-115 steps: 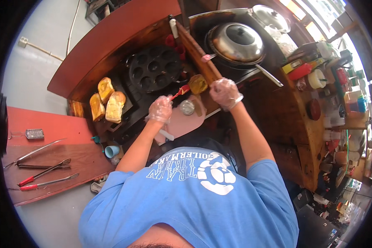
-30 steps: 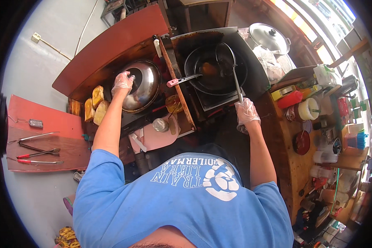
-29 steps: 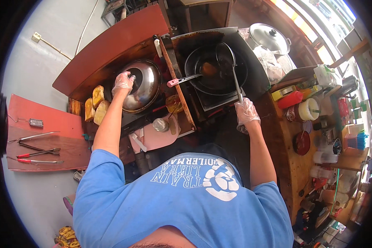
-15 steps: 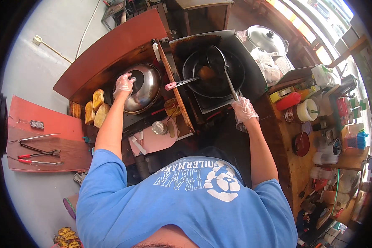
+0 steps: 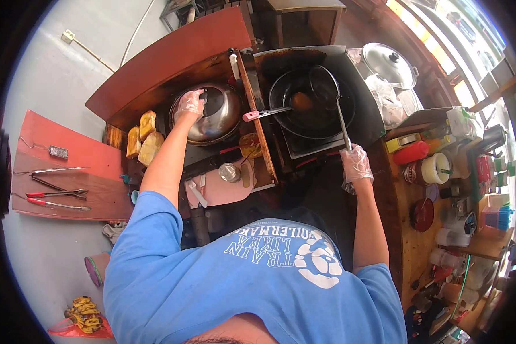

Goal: The person spreads butter on slices of bread and toasts them on a flat griddle using a spatula and tongs.

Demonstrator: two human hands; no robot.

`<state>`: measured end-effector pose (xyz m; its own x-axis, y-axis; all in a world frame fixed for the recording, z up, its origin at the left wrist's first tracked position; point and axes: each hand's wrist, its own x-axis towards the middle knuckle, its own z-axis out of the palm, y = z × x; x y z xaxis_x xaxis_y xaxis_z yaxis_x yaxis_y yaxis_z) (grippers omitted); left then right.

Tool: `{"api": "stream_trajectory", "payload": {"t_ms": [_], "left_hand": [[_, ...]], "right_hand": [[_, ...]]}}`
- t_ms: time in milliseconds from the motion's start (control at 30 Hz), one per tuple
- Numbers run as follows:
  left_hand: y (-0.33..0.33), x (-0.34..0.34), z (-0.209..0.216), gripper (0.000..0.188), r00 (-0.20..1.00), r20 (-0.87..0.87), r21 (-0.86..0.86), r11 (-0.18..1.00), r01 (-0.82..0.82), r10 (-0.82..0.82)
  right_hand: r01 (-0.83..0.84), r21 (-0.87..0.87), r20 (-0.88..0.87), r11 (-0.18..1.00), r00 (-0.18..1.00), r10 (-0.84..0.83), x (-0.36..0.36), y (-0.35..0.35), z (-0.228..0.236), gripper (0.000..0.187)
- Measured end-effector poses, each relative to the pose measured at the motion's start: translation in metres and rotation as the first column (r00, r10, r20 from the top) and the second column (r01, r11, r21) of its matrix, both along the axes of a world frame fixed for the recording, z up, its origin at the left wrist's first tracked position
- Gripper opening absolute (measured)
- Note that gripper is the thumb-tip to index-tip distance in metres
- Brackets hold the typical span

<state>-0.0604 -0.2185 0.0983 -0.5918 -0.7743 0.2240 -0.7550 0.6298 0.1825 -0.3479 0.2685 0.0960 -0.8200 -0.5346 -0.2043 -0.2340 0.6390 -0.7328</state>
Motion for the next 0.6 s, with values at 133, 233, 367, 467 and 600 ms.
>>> {"api": "stream_trajectory", "payload": {"t_ms": [133, 233, 367, 467, 600], "left_hand": [[0.037, -0.017, 0.040, 0.041, 0.996, 0.071, 0.018, 0.999, -0.047, 0.045], [0.048, -0.015, 0.067, 0.048, 0.989, 0.137, -0.028, 0.998, -0.053, 0.056], [0.094, -0.021, 0.071, 0.040, 0.988, -0.107, -0.141, 0.985, 0.097, -0.113], [0.160, -0.027, 0.077, 0.029, 0.937, -0.167, -0.220, 0.938, 0.266, -0.305], [0.233, -0.023, 0.078, 0.019, 0.825, -0.274, -0.350, 0.850, 0.394, -0.495]], "right_hand": [[-0.016, 0.059, -0.144, 0.998, 0.989, 0.025, 0.000, 0.002, -0.006, 0.043], [-0.013, 0.041, -0.035, 0.999, 0.999, 0.015, -0.005, 0.000, -0.015, 0.046], [0.207, -0.243, 0.598, 0.948, 0.801, -0.022, -0.013, 0.004, -0.022, 0.016], [0.270, -0.320, 0.678, 0.908, 0.735, 0.020, -0.006, 0.003, -0.021, 0.019], [0.260, -0.290, 0.693, 0.921, 0.721, 0.015, -0.014, 0.007, -0.040, 0.023]]}}
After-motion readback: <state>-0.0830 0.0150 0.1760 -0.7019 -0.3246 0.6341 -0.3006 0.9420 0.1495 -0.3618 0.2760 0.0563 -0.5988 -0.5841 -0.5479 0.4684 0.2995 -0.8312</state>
